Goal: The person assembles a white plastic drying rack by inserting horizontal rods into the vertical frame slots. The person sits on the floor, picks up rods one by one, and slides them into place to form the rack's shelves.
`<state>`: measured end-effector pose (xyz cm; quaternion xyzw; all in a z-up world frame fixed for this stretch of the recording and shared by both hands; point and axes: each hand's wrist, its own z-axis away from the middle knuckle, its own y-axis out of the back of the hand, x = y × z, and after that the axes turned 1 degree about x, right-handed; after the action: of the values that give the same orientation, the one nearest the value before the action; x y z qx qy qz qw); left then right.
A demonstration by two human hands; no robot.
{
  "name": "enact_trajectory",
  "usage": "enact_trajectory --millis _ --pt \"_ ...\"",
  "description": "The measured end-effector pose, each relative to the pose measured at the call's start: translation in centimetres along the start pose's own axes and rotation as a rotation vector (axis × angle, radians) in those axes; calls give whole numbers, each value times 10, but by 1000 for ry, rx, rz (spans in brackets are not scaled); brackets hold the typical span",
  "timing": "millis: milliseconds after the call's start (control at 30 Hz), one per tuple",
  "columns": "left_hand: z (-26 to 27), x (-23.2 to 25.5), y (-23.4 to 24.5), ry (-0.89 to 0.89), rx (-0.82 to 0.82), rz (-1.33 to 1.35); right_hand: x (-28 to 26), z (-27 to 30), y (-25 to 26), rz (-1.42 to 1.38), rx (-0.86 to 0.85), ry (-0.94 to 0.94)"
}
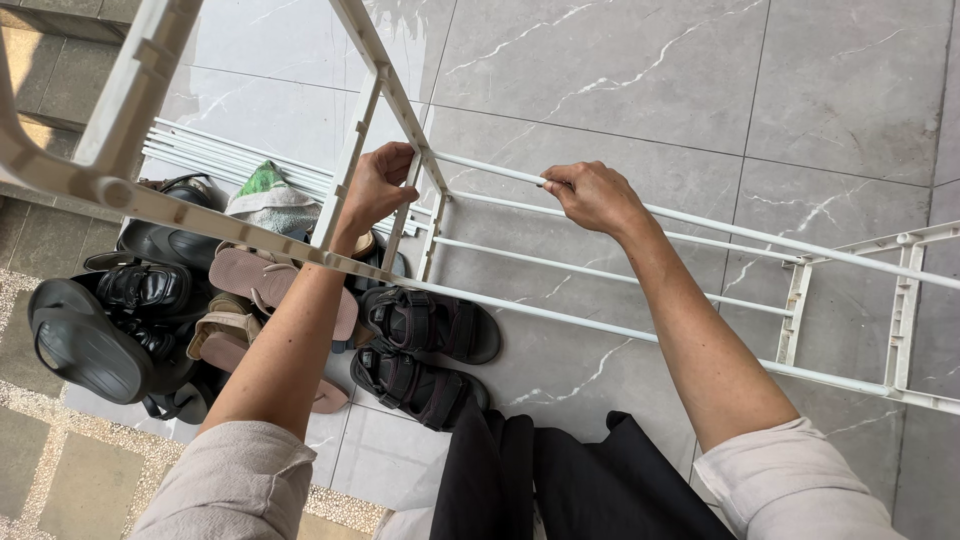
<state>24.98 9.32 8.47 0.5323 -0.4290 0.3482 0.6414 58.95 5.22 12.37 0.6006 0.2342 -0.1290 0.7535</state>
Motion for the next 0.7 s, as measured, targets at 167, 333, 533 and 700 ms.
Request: enact_trajectory --millis 167,333,533,700 --pt "0 3 -1 -35 -8 64 4 -11 -2 -81 -56 -40" --pt "0 5 0 -56 -2 25 18 -28 2 -149 -119 61" --pt "2 12 -1 -32 -1 12 10 -26 15 -374 -307 -152" --pt "6 18 0 -22 12 -25 6 -35 33 -548 -461 -210"
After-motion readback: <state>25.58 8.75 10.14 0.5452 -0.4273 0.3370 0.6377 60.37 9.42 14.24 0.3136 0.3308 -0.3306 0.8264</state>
